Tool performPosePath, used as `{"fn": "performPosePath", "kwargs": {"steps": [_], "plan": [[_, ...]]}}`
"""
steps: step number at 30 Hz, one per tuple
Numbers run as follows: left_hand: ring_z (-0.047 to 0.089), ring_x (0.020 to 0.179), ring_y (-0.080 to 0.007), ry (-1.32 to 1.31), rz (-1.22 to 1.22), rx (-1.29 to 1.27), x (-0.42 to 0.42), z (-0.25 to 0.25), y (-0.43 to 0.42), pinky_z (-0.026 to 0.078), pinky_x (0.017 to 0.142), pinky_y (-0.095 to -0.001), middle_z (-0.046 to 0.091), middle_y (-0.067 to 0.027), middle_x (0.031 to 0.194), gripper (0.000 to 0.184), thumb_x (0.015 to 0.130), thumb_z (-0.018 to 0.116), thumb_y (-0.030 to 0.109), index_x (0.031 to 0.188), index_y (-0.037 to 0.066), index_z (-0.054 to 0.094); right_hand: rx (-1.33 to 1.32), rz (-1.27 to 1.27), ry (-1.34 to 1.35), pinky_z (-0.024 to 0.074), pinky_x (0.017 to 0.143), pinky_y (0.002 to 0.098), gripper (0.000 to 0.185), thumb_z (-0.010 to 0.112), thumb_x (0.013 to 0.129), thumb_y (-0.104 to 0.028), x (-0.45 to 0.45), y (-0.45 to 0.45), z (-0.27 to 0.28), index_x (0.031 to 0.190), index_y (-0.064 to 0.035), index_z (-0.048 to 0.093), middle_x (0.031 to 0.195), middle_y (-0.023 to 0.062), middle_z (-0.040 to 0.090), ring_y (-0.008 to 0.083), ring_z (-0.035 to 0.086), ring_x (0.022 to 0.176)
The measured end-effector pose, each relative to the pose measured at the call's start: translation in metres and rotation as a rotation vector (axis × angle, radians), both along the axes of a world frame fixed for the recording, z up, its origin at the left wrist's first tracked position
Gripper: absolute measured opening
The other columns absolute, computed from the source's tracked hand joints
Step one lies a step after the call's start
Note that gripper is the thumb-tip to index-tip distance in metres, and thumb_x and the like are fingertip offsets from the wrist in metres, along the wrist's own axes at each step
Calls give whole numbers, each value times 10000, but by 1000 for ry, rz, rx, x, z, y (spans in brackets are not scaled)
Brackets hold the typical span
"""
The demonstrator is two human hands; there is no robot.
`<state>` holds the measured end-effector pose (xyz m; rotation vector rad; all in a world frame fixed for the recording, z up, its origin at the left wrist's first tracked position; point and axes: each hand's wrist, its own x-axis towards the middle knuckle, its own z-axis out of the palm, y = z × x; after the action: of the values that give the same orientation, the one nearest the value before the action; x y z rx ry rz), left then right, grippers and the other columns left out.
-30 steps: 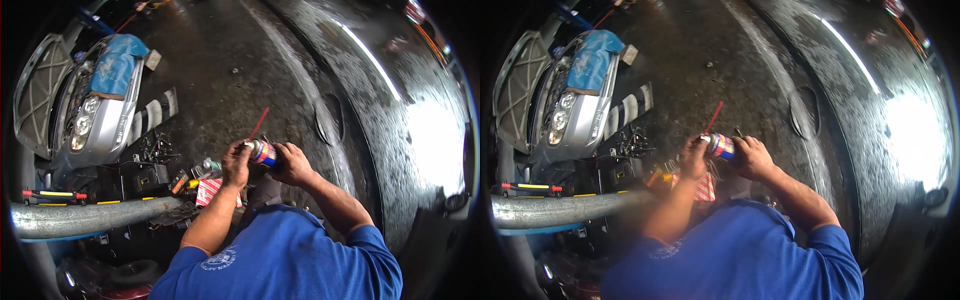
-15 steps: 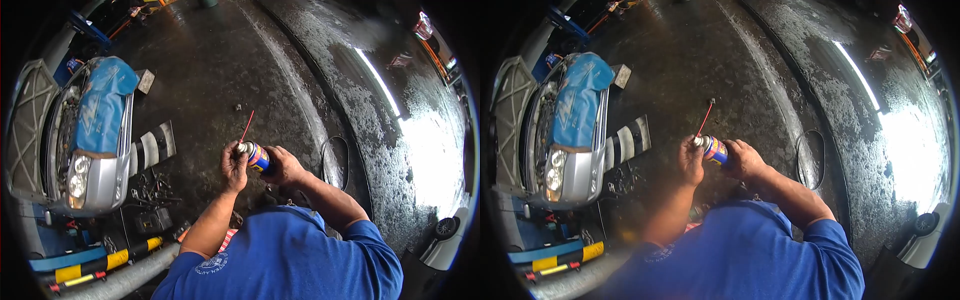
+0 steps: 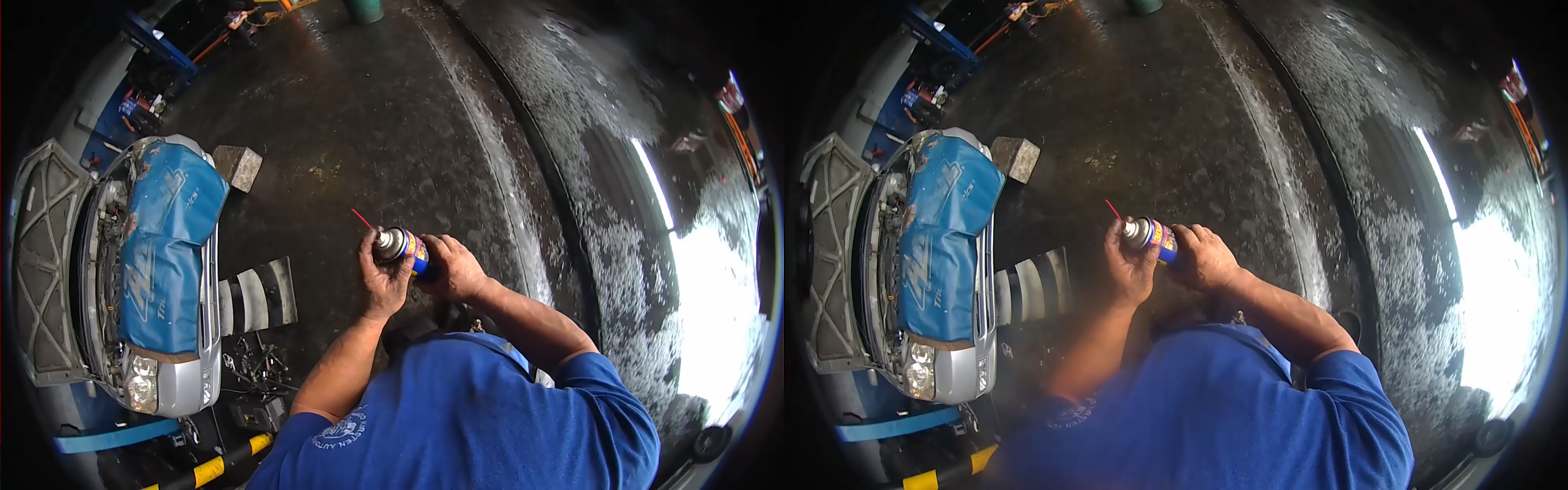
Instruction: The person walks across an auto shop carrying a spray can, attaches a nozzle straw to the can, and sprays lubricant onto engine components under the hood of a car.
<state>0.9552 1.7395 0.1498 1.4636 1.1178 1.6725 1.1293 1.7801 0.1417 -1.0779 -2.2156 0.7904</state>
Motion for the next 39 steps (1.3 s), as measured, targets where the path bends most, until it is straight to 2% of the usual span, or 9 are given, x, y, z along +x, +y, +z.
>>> {"fn": "performPosePath", "kwargs": {"steps": [9, 11, 17, 28, 31, 33, 35, 37, 39], "plan": [[562, 1146, -210, -50, 81, -30, -42, -4, 251, 470, 1000, -358, 532, -133, 1266, 548, 953, 662, 125, 1393, 29, 350, 1, -9, -63, 473, 980, 447, 809, 794, 711, -358, -36, 255, 15, 1366, -17, 465, 1195, 188, 585, 358, 576, 1142], [556, 1087, -184, -42, 204, 3, -53, -7, 315, 499, 912, -316, 502, -75, 1204, 350, 951, 679, 149, 1235, 33, 510, 67, -43, -49, 490, 942, 454, 831, 835, 665, -340, -45, 317, 0, 1342, -17, 478, 1158, 185, 595, 369, 593, 1089], [604, 878, -143, 67, 250, -94, -81, 2, 517, 506, 768, -274, 605, -62, 1026, 133, 931, 700, 133, 978, 20, 649, 131, -91, -42, 509, 885, 456, 862, 868, 608, -316, -53, 495, 2, 1326, -20, 493, 1103, 170, 605, 373, 613, 1014], [616, 845, -147, 283, 78, -106, -50, 18, 862, 510, 748, -283, 641, -72, 949, 63, 899, 686, 47, 942, 16, 651, -92, -174, -1, 503, 931, 451, 815, 845, 634, -296, -17, 806, 10, 1337, -71, 500, 1134, 162, 604, 366, 602, 1066], [604, 918, -166, 211, 32, -114, -28, 0, 965, 517, 798, -305, 598, -87, 1054, 130, 908, 685, 69, 1017, 16, 636, -48, -213, 13, 501, 930, 453, 807, 843, 643, -305, 2, 905, -1, 1333, -66, 499, 1138, 168, 602, 372, 598, 1073], [580, 1013, -196, 142, 2, -8, -9, 0, 1027, 511, 877, -325, 532, -100, 1163, 260, 918, 687, 89, 1147, 14, 587, -74, -231, 2, 475, 967, 457, 763, 787, 727, -347, 10, 970, 4, 1357, -50, 476, 1157, 194, 590, 376, 575, 1118], [551, 1116, -226, 33, -79, -13, 4, -9, 1086, 488, 960, -371, 500, -133, 1258, 528, 917, 705, 114, 1351, 12, 422, -43, -276, 16, 494, 939, 453, 787, 798, 709, -345, 14, 1030, 12, 1353, -31, 472, 1136, 197, 596, 382, 591, 1086], [533, 1155, -228, -131, -171, -102, 24, 5, 1133, 476, 981, -387, 497, -154, 1286, 637, 892, 749, 164, 1390, 15, 381, -11, -275, 41, 501, 931, 454, 788, 802, 704, -332, 17, 1084, 18, 1353, -32, 471, 1134, 193, 600, 387, 595, 1077], [530, 1171, -253, 70, -88, -101, 30, 9, 1182, 469, 991, -393, 501, -175, 1286, 764, 841, 809, 247, 1417, 17, 364, -72, -259, 65, 498, 937, 460, 778, 810, 699, -301, 19, 1135, 24, 1348, -38, 471, 1183, 194, 592, 391, 590, 1086]]}}
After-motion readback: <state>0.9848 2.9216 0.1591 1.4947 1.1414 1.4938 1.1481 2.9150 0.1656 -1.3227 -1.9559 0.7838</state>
